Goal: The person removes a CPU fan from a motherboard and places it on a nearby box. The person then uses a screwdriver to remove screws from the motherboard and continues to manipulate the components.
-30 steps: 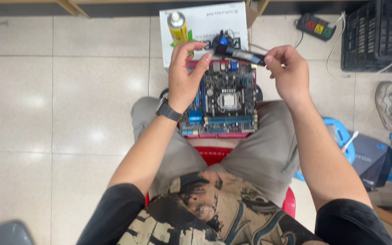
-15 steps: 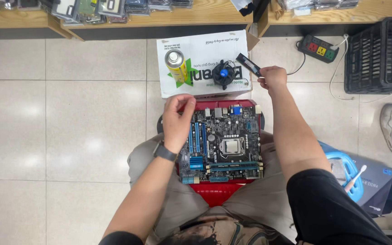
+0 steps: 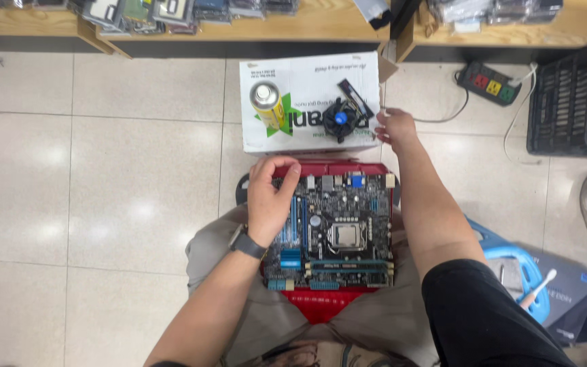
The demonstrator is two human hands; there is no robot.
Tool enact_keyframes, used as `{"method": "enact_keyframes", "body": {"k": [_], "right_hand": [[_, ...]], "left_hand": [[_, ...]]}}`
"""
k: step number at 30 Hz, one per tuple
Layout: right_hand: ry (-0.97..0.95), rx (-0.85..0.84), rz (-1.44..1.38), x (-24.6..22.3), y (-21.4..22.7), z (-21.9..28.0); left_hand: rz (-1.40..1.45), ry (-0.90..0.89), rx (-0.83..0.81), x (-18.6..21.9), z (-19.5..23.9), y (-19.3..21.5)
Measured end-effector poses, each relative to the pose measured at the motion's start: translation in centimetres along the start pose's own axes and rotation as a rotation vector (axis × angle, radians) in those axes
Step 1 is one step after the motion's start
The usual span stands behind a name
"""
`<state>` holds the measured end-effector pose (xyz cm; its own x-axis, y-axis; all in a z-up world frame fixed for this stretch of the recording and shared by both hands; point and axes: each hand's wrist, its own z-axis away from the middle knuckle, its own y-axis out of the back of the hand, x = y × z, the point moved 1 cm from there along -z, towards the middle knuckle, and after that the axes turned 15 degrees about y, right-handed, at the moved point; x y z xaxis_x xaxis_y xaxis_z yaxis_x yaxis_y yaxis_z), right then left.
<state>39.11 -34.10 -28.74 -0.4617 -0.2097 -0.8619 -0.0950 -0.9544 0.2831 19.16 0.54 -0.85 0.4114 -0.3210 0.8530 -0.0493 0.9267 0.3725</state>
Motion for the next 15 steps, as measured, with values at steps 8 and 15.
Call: {"method": "enact_keyframes", "body": {"k": [8,15], "right_hand": [[0.612,0.025,0.402,-13.4,3.7,12.7],[0.954,-0.145,0.343,-14.6,5.6,36.3]], "left_hand": [[-0.120,-0.291,0.043,0.0,2.2,1.0],[-0.244,-0.500,-0.167,-2.9,8.3,1.4]]}}
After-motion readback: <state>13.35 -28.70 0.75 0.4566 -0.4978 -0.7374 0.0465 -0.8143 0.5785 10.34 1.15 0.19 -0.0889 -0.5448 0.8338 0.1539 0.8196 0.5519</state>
